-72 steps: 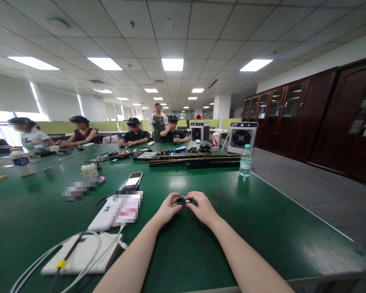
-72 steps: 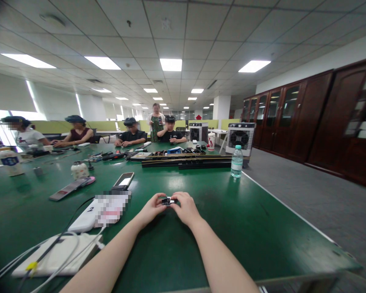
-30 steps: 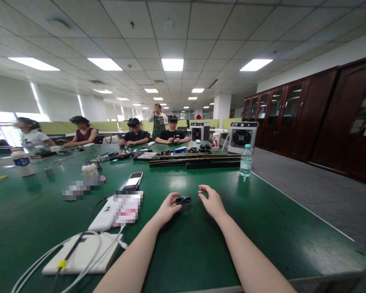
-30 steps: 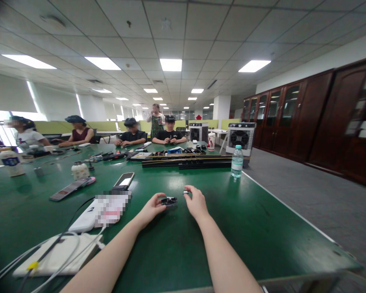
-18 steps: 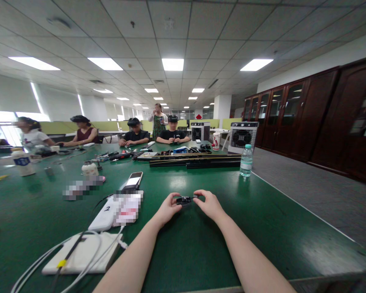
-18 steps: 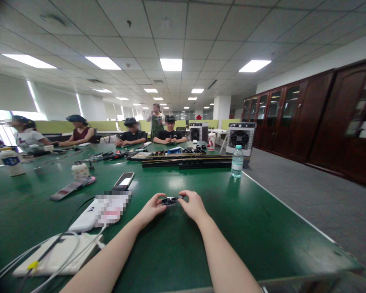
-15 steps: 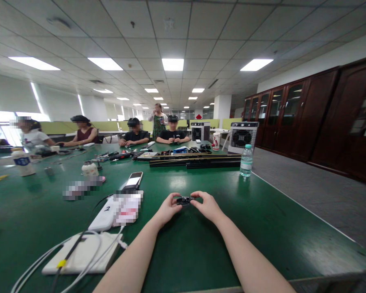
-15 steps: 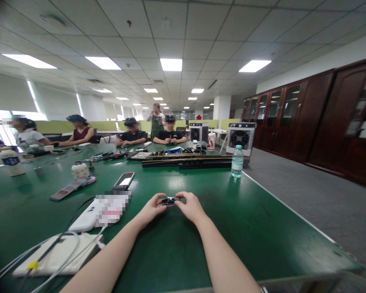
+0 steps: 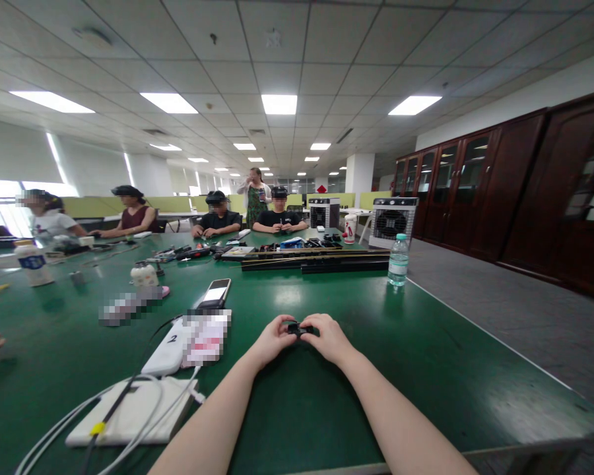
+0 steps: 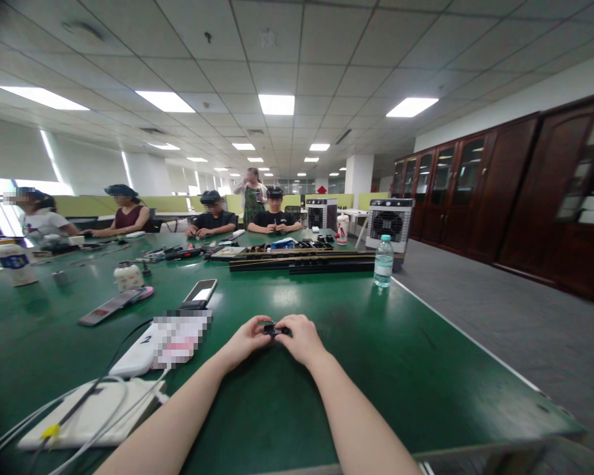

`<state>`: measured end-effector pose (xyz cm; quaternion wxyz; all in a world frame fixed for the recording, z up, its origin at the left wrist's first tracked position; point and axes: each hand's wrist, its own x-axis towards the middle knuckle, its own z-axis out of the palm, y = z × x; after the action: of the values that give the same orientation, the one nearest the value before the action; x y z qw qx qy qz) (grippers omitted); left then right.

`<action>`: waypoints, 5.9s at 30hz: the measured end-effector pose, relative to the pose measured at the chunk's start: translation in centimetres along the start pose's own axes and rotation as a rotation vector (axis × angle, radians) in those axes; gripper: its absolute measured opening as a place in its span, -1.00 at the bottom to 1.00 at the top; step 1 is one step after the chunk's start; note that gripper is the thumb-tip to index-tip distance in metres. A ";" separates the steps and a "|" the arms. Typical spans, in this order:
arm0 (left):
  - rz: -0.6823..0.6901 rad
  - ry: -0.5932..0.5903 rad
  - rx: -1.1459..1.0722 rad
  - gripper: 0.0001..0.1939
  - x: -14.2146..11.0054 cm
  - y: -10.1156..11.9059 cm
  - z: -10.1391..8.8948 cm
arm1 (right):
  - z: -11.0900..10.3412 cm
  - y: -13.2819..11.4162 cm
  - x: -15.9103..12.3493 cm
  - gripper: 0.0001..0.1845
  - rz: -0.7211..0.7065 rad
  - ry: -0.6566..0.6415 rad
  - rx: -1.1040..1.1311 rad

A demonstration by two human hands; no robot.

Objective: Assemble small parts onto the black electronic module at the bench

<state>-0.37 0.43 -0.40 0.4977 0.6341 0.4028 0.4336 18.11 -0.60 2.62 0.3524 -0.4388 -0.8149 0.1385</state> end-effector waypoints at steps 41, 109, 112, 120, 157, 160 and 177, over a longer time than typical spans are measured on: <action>0.069 0.142 0.548 -0.59 -0.5 0.8 -0.2 | 0.9 1.1 -0.3 -0.55 0.149 -0.050 0.053; 0.058 0.129 0.596 -0.54 -0.8 1.2 -0.1 | -0.8 2.0 0.1 -0.72 0.210 0.162 0.007; 0.057 0.132 0.584 -0.52 -0.8 1.3 -0.1 | -1.0 2.3 0.2 -0.72 0.234 0.187 0.015; 0.045 0.123 0.598 -0.53 -0.8 1.1 -0.2 | -1.6 2.5 0.3 -0.72 0.251 0.274 -0.014; 0.106 0.097 0.613 -0.53 -0.3 0.1 -0.5 | -0.3 -0.6 -0.1 -0.78 0.057 0.019 0.120; 0.102 0.096 0.618 -0.54 -0.3 0.3 -0.4 | 0.1 -0.6 -0.1 -0.80 0.010 -0.008 0.021; 0.109 0.080 0.665 -0.50 -0.3 0.0 -0.4 | 1.0 0.4 -0.5 -0.72 0.048 -0.089 -0.107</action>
<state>-0.85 0.21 -0.36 0.2234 0.7648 0.5068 0.3293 17.87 -0.70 1.44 0.2885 -0.4698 -0.8253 0.1222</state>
